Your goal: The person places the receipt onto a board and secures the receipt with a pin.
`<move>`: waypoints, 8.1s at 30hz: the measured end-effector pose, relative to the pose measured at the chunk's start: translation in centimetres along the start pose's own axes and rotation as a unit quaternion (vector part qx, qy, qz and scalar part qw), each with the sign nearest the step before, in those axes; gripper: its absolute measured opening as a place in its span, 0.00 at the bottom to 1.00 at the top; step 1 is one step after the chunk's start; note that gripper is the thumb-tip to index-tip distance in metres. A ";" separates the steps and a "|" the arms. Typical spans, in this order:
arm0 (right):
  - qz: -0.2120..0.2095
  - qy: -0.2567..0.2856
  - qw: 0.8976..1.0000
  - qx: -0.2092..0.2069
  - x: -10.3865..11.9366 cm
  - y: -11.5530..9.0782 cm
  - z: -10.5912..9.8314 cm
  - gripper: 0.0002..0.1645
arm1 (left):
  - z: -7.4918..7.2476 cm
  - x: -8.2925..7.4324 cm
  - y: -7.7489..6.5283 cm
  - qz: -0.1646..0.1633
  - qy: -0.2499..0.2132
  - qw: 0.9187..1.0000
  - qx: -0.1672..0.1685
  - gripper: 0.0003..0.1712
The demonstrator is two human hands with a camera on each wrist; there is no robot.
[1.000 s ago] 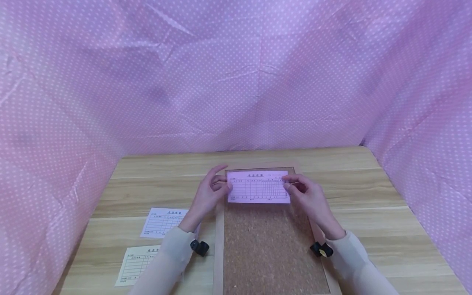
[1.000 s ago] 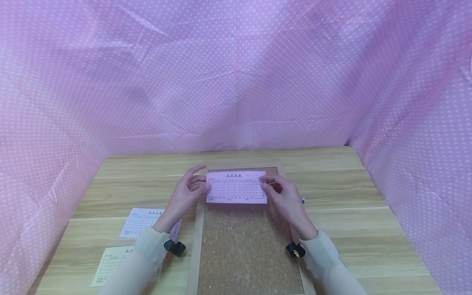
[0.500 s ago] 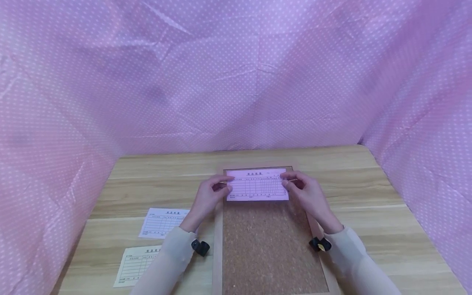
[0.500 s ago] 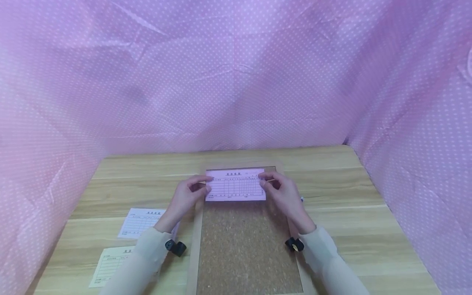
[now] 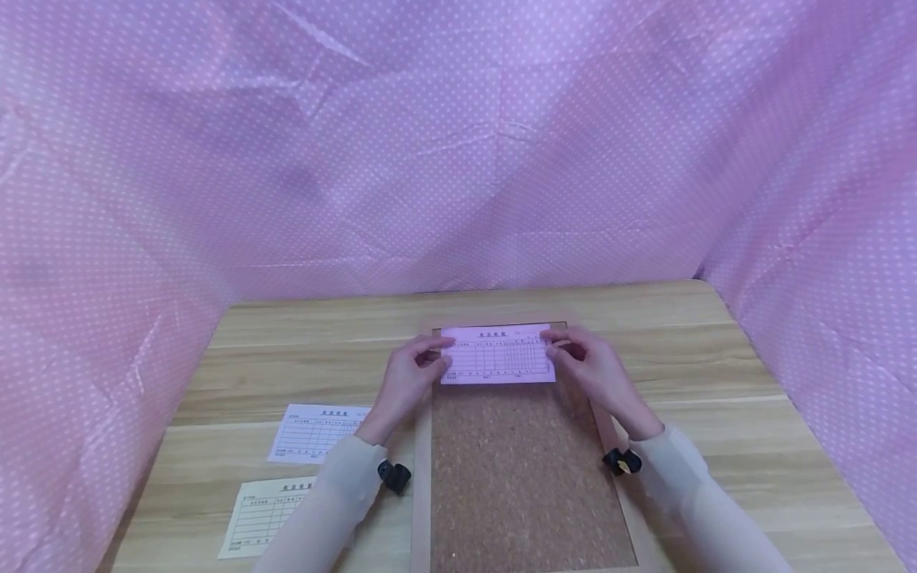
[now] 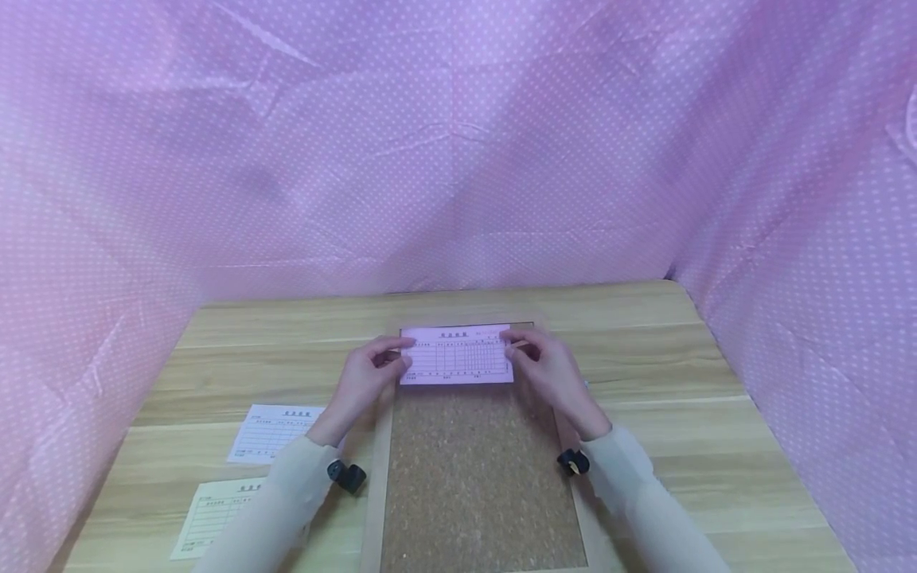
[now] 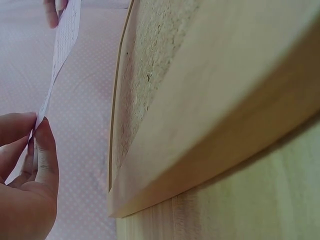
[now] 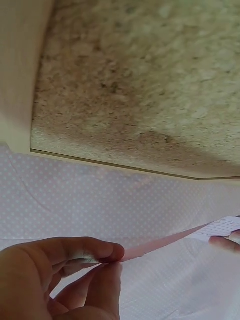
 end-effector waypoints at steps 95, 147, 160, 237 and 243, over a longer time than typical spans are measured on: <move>0.053 -0.103 0.986 0.116 -3.9 5.7 3.2 0.20 | 2.4 1.1 5.5 0.031 0.154 0.986 0.059 0.18; 0.019 -0.135 0.979 0.152 -3.8 6.4 3.9 0.22 | 3.1 0.1 4.7 0.082 0.312 0.942 0.094 0.27; 0.003 -0.161 0.970 0.184 -3.7 6.1 3.9 0.30 | 3.4 -0.6 4.2 0.173 0.380 0.902 0.107 0.27; -0.051 -0.101 0.993 -0.022 -3.3 -4.9 -7.3 0.21 | 2.5 0.6 4.6 0.180 0.397 0.891 0.126 0.31; -0.055 -0.120 0.991 -0.022 -4.9 -5.7 -8.0 0.19 | 2.5 0.6 4.6 0.176 0.395 0.892 0.128 0.31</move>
Point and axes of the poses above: each hand's wrist, its own y-axis towards the middle knuckle, its own z-axis out of the palm, x = y × z, the point moved 8 cm from there along y, towards the middle knuckle, and after that the axes turned 2 degrees about z, right-handed, at the moved point
